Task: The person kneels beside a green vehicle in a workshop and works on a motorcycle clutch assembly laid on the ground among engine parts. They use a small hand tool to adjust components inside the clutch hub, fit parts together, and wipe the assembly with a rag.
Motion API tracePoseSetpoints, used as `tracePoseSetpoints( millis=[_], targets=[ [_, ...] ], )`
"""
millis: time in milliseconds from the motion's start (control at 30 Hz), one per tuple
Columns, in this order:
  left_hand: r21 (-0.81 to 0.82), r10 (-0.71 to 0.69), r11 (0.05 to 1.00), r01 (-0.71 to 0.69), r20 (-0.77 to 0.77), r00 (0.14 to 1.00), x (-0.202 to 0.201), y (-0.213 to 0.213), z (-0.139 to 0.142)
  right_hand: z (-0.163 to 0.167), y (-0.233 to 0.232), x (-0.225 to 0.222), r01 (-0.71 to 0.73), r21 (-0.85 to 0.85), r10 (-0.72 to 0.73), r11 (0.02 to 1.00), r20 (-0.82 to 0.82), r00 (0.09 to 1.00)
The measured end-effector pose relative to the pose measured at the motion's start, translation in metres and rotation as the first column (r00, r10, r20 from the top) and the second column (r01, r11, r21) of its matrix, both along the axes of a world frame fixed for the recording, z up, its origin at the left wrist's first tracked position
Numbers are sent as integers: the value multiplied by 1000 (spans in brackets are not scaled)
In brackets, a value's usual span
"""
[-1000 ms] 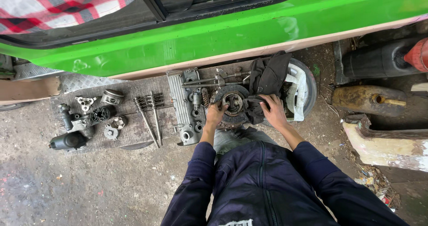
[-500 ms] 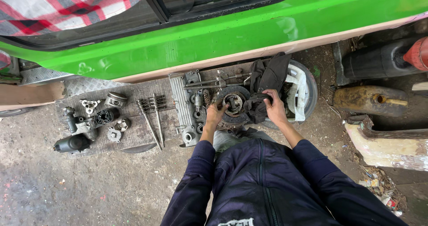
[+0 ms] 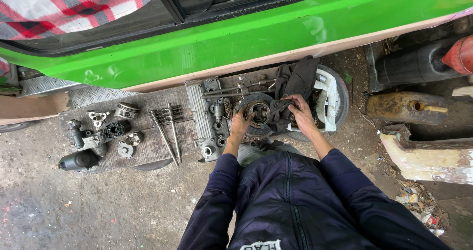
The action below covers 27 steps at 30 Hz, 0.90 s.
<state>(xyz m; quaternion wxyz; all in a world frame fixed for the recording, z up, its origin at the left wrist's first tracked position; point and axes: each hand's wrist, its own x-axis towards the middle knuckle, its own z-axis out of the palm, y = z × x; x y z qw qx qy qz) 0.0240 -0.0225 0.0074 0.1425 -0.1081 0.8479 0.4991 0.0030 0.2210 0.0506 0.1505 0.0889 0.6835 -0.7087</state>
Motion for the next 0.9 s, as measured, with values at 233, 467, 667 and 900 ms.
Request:
tracePoseSetpoints(
  millis=[233,467,667,900],
  targets=[
    [-207,-9,976,-62,-325,946,-6,5,21,14,16,-6,-202,541,248,816,-13,969],
    [-17,-202,977,213,-397,895,-22,44,74,37,21,-24,-251,643,258,723,86,962],
    [55,-175,976,210,-368,913,-36,67,90,80,32,-34,-239,628,248,740,76,966],
    [2,-166,981,196,-529,833,-74,85,113,120,72,-42,-127,715,269,687,-89,959]
  ],
)
